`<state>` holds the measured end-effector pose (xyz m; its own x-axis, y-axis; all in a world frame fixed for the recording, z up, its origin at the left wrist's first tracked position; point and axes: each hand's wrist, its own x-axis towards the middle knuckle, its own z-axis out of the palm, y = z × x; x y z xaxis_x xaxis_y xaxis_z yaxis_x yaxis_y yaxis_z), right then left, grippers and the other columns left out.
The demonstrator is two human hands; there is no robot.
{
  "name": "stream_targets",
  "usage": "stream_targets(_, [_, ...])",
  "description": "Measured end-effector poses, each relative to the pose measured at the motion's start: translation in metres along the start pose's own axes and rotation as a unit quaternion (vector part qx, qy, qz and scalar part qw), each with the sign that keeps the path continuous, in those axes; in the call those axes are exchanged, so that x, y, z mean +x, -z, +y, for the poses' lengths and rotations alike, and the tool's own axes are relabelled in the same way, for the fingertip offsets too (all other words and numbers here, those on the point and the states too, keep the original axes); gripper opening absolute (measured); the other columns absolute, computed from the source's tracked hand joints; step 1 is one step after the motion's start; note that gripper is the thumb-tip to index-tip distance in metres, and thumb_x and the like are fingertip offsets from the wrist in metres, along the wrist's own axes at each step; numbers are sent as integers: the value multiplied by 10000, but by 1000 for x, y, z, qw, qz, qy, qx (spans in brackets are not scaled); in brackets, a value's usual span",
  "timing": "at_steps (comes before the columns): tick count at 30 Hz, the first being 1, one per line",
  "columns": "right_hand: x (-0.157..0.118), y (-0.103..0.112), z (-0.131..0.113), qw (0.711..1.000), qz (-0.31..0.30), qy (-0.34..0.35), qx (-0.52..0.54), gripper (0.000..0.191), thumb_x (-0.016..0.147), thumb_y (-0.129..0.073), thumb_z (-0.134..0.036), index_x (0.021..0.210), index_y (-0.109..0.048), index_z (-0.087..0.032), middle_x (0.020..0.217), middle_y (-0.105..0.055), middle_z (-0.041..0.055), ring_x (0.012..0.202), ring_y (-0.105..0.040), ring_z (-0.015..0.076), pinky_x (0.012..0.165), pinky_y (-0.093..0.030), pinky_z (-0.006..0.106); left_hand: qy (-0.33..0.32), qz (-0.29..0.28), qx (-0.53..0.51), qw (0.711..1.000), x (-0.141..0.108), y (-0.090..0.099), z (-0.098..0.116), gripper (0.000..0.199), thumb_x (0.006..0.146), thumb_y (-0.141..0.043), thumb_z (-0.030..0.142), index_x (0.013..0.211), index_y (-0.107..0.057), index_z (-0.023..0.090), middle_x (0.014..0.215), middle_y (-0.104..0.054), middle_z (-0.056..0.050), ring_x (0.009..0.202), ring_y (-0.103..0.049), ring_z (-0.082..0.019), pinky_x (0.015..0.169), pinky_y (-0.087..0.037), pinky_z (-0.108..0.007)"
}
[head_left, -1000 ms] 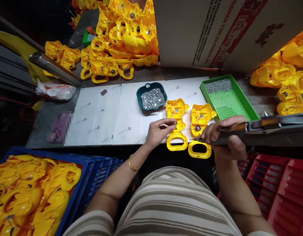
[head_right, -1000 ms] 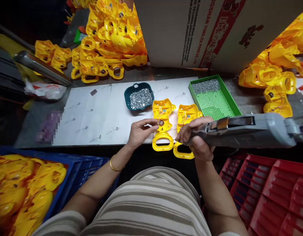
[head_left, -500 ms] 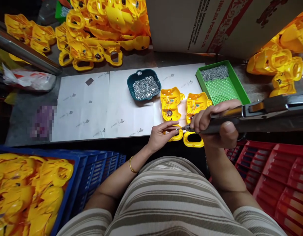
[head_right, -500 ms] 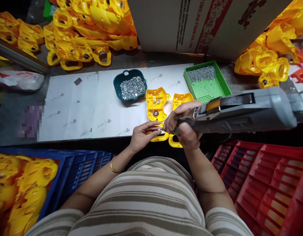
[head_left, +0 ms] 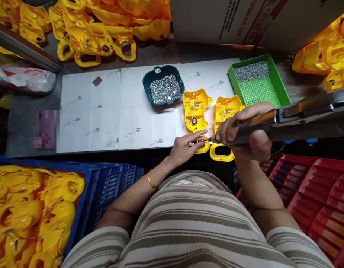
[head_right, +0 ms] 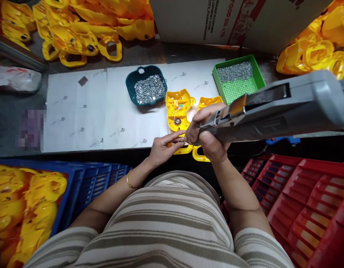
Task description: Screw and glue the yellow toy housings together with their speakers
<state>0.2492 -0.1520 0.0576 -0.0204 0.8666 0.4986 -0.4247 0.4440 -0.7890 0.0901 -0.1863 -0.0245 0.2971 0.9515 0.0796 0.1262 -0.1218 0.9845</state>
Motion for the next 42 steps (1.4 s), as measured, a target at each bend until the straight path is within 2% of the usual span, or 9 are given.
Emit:
stream_targets(4, [7,1,4,1000,-4,12,-17,192,841,-624,-477,945,-598,-318,482,-443,-70,334,-391,133,357,-384,298,-140,83,197,967,4,9,2,425,846,-706,373,1234,-646,214,1188,-679,-100,1065,-639,-209,927,-527,-354])
stream_targets(8, [19,2,21,997,38,55,-38,172,817,-639,-463,897,-593,-317,478,-423,-69,322,-377,132,337,-348,303,-90,188,328,921,5,14,-5,599,843,-660,517,1326,-556,179,1361,-525,-168,1237,-491,-278,1032,-414,-424])
stream_targets(12, [24,8,50,995,60,27,-73,277,784,-639,-567,885,-524,-336,456,-400,-87,322,-342,139,375,-349,319,-6,135,355,925,4,9,-19,847,814,-608,648,1469,-369,168,1505,-377,-208,1317,-398,-338,1070,-328,-465])
stream_targets(18, [22,20,76,995,25,-25,-93,354,727,-667,-603,909,-497,-351,522,-518,-80,382,-450,145,425,-419,329,23,105,369,923,3,4,-20,809,857,-553,635,1484,-343,168,1500,-414,-188,1317,-392,-320,1046,-308,-436])
stream_targets(26, [28,23,87,996,-13,12,-87,349,740,-677,-559,902,-484,-317,479,-460,-121,344,-450,73,382,-396,205,21,95,366,925,4,6,-21,800,864,-542,633,1477,-359,153,1455,-477,-176,1265,-424,-308,1008,-318,-417])
stream_targets(31, [26,14,75,997,25,-11,-74,272,793,-664,-527,923,-525,-333,508,-455,-87,351,-414,110,371,-382,271,8,106,378,920,3,7,-22,825,851,-534,666,1473,-378,147,1473,-444,-197,1276,-409,-327,1018,-320,-435])
stream_targets(34, [24,6,61,997,47,-33,-60,279,783,-649,-568,893,-526,-344,473,-393,-79,331,-341,136,376,-382,328,-35,141,421,895,3,7,-13,677,870,-565,597,1416,-482,204,1513,-390,-185,1324,-374,-334,1054,-289,-447])
stream_targets(37, [21,3,50,998,33,-41,-45,276,784,-639,-588,908,-542,-362,471,-382,-73,335,-353,160,397,-396,362,-88,148,456,873,5,8,-2,406,914,-577,445,1285,-612,283,1469,-475,-123,1314,-408,-303,1050,-282,-449])
stream_targets(42, [13,5,40,998,-4,-42,-36,253,798,-637,-562,956,-576,-374,504,-452,-53,378,-444,205,445,-460,412,-86,117,425,893,8,5,4,199,942,-553,361,1043,-717,311,1347,-608,-54,1238,-475,-274,1024,-265,-472])
